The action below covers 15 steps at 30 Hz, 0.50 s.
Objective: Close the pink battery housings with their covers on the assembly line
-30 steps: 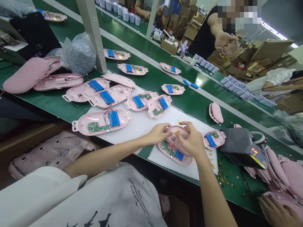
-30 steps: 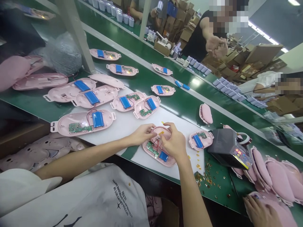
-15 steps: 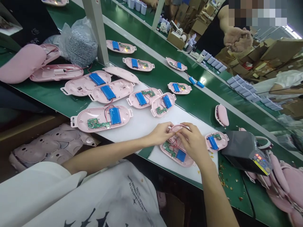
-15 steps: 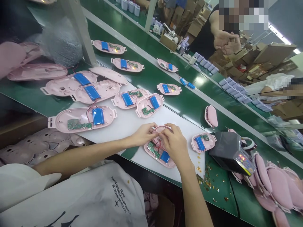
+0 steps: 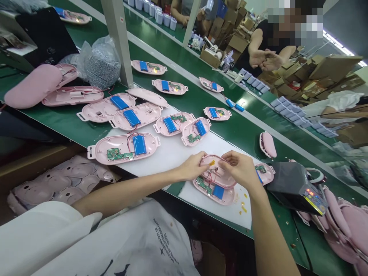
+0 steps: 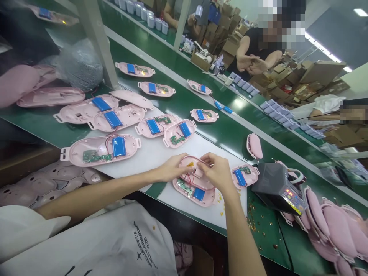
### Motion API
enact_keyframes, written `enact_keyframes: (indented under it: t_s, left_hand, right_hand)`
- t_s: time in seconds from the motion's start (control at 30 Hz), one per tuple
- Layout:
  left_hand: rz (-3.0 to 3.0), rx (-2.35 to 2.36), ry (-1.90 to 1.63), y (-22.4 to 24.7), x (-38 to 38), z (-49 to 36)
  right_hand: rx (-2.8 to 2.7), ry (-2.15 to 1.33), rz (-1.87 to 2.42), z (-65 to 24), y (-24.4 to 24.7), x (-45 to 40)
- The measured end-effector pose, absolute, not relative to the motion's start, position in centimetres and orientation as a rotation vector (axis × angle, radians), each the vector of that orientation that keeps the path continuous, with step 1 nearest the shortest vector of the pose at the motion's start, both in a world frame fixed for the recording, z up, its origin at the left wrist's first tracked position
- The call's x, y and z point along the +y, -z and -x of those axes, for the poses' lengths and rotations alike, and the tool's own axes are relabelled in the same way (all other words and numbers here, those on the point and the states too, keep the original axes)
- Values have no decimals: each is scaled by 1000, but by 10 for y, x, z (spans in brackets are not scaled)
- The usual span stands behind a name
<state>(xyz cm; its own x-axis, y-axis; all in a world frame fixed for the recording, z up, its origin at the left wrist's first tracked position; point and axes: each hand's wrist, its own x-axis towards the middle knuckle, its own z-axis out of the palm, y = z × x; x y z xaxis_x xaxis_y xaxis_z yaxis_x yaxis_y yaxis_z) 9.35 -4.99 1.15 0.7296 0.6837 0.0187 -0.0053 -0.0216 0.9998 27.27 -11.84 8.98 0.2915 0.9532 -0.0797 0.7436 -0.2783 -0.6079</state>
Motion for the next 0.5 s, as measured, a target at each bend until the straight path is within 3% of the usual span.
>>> enact_keyframes:
  t_s: [0.2,0.4,0.5]
  left_hand:
    - [-1635,409,-616,-16,-46,-88]
    - [-2011,94,-437,-23,-46,-67]
    - [-2171,-111,-369,-34,-40,-67]
  right_hand:
    - [-1651,-385,1941,-254,-93,-137]
    - [-1872,212,1679,-221,-80,-199]
    - [-1949,158,1702,-214,-66,-218]
